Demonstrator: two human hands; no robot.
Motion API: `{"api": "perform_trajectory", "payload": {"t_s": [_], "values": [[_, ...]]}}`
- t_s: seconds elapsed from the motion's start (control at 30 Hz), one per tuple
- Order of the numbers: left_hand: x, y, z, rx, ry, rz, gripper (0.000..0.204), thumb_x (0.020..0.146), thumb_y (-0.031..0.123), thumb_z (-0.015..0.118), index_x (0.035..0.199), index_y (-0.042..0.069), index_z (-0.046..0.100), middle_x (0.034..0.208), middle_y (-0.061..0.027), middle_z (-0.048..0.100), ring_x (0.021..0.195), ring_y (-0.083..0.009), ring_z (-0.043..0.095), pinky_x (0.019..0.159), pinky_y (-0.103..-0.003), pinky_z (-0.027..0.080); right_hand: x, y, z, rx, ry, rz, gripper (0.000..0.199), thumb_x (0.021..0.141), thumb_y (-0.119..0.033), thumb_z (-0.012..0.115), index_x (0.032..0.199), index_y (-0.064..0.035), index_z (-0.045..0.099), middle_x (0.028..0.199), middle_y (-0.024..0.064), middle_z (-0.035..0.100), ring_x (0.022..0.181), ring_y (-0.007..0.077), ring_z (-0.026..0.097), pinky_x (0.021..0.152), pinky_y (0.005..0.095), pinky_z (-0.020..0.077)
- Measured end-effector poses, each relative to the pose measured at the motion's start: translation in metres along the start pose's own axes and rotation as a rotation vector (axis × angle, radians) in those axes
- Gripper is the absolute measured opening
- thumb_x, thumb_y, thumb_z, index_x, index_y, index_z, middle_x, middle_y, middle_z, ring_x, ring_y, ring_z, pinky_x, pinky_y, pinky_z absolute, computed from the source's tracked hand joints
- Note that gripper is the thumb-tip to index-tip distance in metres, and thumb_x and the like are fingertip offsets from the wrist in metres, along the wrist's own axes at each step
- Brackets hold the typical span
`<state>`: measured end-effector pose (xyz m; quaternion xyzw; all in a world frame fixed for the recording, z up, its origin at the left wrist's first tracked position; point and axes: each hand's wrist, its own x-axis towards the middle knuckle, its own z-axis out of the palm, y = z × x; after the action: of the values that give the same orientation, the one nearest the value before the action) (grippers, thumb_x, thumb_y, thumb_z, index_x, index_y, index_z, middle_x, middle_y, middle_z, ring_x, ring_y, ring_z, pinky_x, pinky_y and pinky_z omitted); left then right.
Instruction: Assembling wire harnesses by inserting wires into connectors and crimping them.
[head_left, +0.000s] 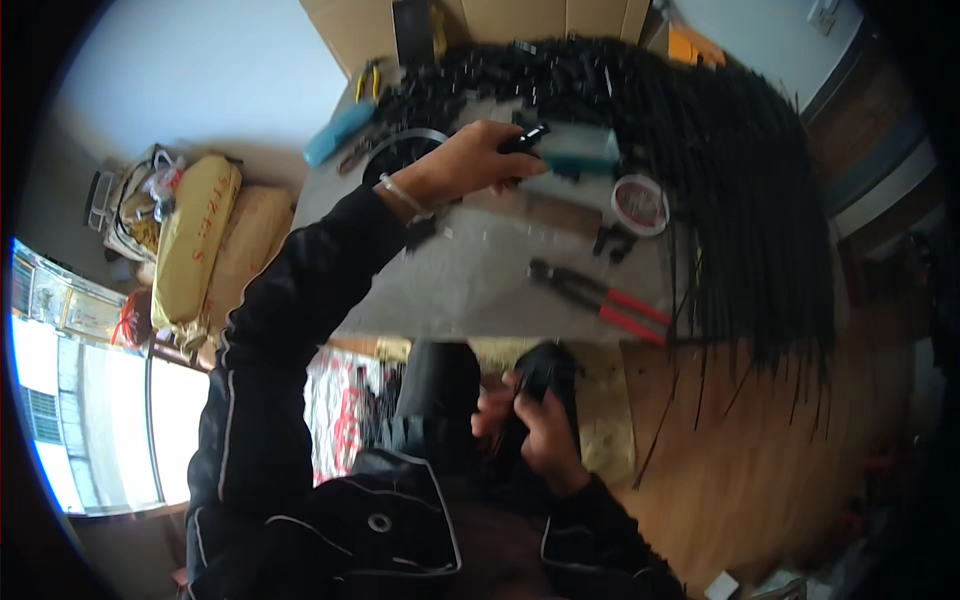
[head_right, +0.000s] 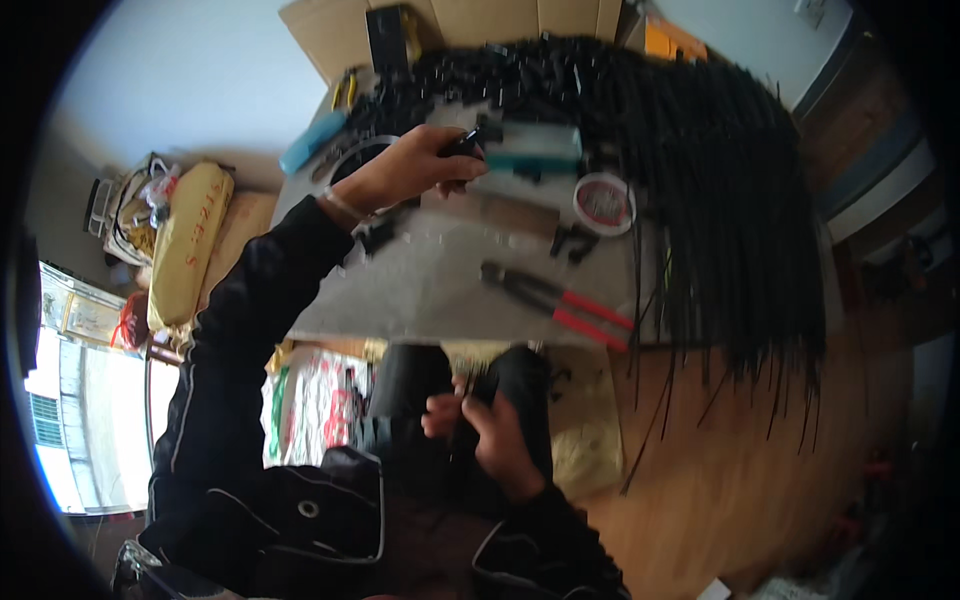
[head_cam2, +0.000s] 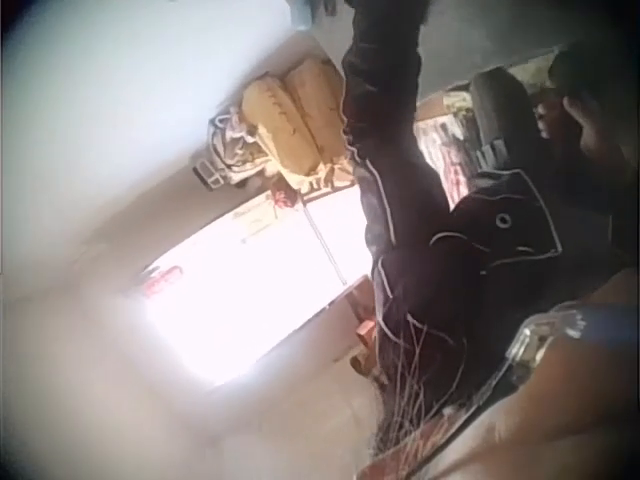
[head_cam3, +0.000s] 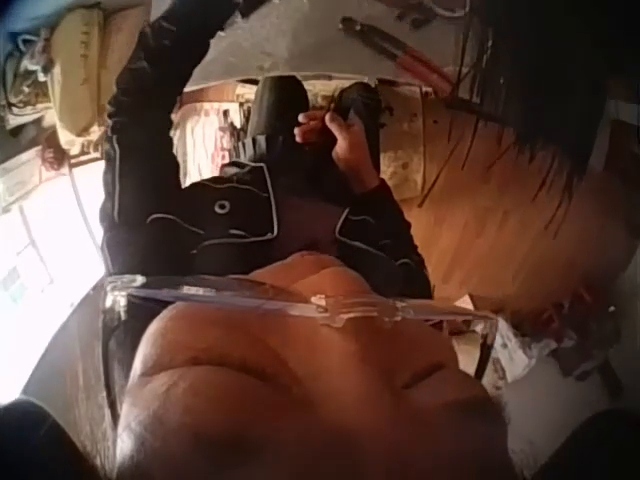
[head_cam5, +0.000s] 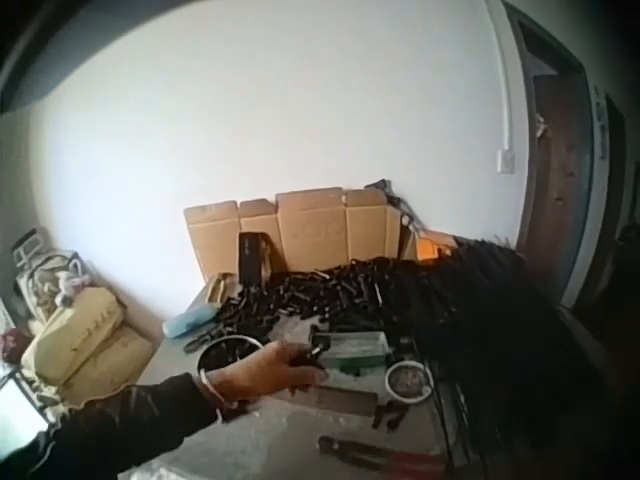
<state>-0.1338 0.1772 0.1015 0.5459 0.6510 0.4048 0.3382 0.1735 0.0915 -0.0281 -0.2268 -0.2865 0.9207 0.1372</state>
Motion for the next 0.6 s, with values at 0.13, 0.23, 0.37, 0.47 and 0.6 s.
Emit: {"api": "perform_trajectory", "payload": {"t_s": [0.13, 0.23, 0.37, 0.47, 0.6], "values": [[-0.109, 0.009, 0.061, -0.354, -0.025, -0.022, 0.022, 0.09, 0.014, 0.065, 0.105, -0.002, 0.062, 0.08, -0.0044, 0.064, 0.072, -0.0104, 0.061, 0.063, -0.023, 0.05, -0.003, 0.004, 0.009, -0.05, -0.025, -0.013, 0.021, 0.098, -0.015, 0.041, 0.112, 0.0006, 0.045, 0.099, 0.0208, 0.064, 0.082, 0.0325, 0.067, 0.074, 0.0434, 0.0557], [-0.174, -0.024, 0.099, -0.745, 0.155, -0.103, 0.021, 0.093, 0.015, 0.061, 0.109, 0.002, 0.057, 0.086, -0.0072, 0.063, 0.075, -0.0157, 0.059, 0.07, -0.028, 0.05, -0.008, 0.007, 0.021, -0.155, -0.085, -0.051, 0.02, 0.099, -0.018, 0.045, 0.107, -0.0002, 0.049, 0.097, 0.0187, 0.064, 0.08, 0.0294, 0.067, 0.072, 0.0402, 0.0561], [-0.221, -0.046, 0.154, -1.39, 0.384, -0.163, 0.015, 0.094, 0.016, 0.06, 0.107, 0.007, 0.059, 0.09, -0.0045, 0.062, 0.081, -0.0155, 0.06, 0.072, -0.029, 0.05, -0.015, 0.017, 0.04, -0.243, -0.07, -0.04, 0.022, 0.098, -0.02, 0.048, 0.108, -0.0012, 0.05, 0.09, 0.014, 0.064, 0.074, 0.0239, 0.065, 0.071, 0.0377, 0.0559], [-0.23, -0.054, 0.158, -1.542, 0.233, -0.166, 0.016, 0.095, 0.019, 0.059, 0.107, 0.008, 0.058, 0.093, -0.0042, 0.059, 0.081, -0.0177, 0.058, 0.068, -0.032, 0.05, -0.019, 0.025, 0.047, -0.308, -0.094, -0.137, 0.021, 0.097, -0.02, 0.051, 0.109, -0.002, 0.051, 0.085, 0.0101, 0.062, 0.071, 0.0196, 0.061, 0.071, 0.037, 0.0561], [-0.227, -0.052, 0.156, -1.551, 0.267, -0.104, 0.018, 0.094, 0.02, 0.06, 0.107, 0.008, 0.058, 0.094, -0.0021, 0.059, 0.083, -0.0148, 0.056, 0.074, -0.031, 0.048, -0.025, 0.031, 0.055, -0.331, -0.046, -0.163, 0.019, 0.098, -0.018, 0.051, 0.108, -0.0026, 0.052, 0.085, 0.0082, 0.059, 0.071, 0.0168, 0.059, 0.071, 0.0382, 0.0569]]}}
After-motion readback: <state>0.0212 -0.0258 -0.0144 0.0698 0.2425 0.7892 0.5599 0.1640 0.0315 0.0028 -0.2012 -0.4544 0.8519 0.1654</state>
